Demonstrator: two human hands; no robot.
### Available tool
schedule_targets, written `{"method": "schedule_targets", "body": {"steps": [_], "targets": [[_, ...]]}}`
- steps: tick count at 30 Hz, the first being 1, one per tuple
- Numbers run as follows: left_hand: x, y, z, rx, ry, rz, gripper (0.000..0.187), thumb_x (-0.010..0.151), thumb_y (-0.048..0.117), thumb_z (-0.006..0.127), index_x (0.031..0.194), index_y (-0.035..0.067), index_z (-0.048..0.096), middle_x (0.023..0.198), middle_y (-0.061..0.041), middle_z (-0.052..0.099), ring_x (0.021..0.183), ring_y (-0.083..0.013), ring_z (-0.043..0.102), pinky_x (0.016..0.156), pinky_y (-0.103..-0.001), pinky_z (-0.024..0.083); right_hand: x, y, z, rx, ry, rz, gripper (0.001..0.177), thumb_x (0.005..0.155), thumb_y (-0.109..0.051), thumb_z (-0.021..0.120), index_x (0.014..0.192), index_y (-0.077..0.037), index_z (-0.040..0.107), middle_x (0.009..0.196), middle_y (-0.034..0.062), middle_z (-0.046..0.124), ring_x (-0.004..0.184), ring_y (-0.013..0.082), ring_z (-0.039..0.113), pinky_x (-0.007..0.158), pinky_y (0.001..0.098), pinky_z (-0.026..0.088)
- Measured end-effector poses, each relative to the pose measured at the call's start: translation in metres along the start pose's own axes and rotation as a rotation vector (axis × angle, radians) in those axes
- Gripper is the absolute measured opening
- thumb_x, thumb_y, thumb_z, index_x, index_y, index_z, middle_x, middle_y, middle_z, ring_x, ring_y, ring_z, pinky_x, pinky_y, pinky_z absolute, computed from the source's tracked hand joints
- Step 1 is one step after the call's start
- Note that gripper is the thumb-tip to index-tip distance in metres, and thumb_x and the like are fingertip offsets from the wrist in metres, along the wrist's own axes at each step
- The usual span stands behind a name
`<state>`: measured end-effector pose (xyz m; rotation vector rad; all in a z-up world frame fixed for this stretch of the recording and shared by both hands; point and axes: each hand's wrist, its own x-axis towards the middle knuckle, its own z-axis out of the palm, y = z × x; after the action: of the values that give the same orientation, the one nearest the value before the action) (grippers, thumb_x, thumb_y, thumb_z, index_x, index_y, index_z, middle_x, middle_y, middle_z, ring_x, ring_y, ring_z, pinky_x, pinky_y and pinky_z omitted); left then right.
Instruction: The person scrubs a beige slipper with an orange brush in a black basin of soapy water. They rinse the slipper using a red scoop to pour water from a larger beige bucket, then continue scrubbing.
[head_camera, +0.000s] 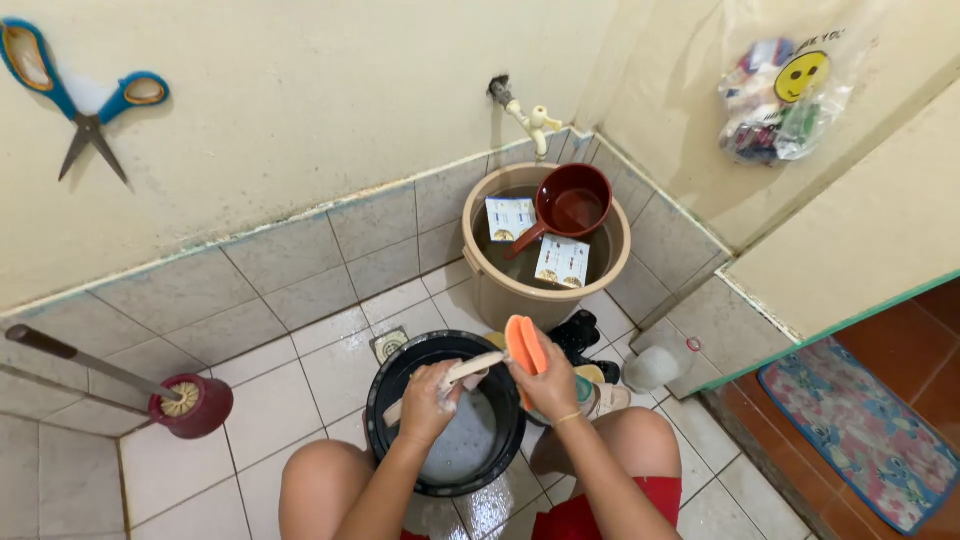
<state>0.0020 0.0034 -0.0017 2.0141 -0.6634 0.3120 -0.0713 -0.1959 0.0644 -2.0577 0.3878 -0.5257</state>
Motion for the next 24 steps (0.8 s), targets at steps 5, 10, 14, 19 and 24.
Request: {"method": "schedule_targets", "body": {"steps": [5, 10, 14, 19, 24], "targets": [[-0.003, -0.008, 0.016, 0.118, -0.182, 0.014, 0.031, 0.063, 0.01, 0.081, 0.092, 0.01, 0.072, 0.092, -0.011, 0.073, 0.093, -0.0341, 0.066, 0.085, -0.044, 0.052, -0.029, -0.004, 0.015, -0.213, -0.177, -0.232, 0.068, 0.072, -0.033, 0.087, 0.129, -0.004, 0.065, 0.114, 0.0184, 0.07, 0.106, 0.0339, 0.069, 0.095, 0.0388, 0.054], [0.002, -0.002, 0.002, -0.022, 0.017, 0.091, 0.037, 0.074, 0.008, 0.078, 0.11, 0.01, 0.073, 0.102, -0.01, 0.074, 0.092, -0.0333, 0.066, 0.087, -0.043, 0.053, 0.005, -0.001, -0.007, -0.122, 0.04, 0.019, 0.07, 0.075, -0.034, 0.083, 0.136, -0.007, 0.063, 0.115, 0.0159, 0.07, 0.105, 0.0316, 0.071, 0.092, 0.0396, 0.055], [0.002, 0.002, 0.002, 0.019, -0.02, 0.038, 0.036, 0.073, 0.008, 0.079, 0.109, 0.011, 0.073, 0.101, -0.009, 0.075, 0.092, -0.0336, 0.066, 0.086, -0.043, 0.053, -0.012, -0.025, -0.005, -0.114, -0.069, -0.064, 0.073, 0.072, -0.033, 0.085, 0.136, -0.006, 0.061, 0.114, 0.0166, 0.07, 0.103, 0.0317, 0.072, 0.091, 0.0391, 0.056], [0.004, 0.002, 0.002, -0.066, 0.027, 0.023, 0.036, 0.072, 0.008, 0.078, 0.107, 0.011, 0.073, 0.099, -0.01, 0.074, 0.091, -0.032, 0.067, 0.084, -0.04, 0.055, -0.019, -0.019, 0.014, -0.212, -0.052, -0.312, 0.062, 0.076, -0.03, 0.087, 0.13, -0.005, 0.067, 0.118, 0.0179, 0.072, 0.108, 0.0315, 0.069, 0.093, 0.0376, 0.055], [0.01, 0.013, -0.005, -0.325, 0.068, -0.117, 0.029, 0.08, 0.012, 0.081, 0.109, 0.012, 0.074, 0.096, -0.009, 0.073, 0.087, -0.0265, 0.07, 0.081, -0.035, 0.056, 0.023, 0.051, -0.01, 0.409, -0.109, 0.285, 0.061, 0.087, -0.02, 0.073, 0.144, -0.007, 0.056, 0.122, 0.0101, 0.07, 0.105, 0.0203, 0.068, 0.09, 0.0335, 0.056]]}}
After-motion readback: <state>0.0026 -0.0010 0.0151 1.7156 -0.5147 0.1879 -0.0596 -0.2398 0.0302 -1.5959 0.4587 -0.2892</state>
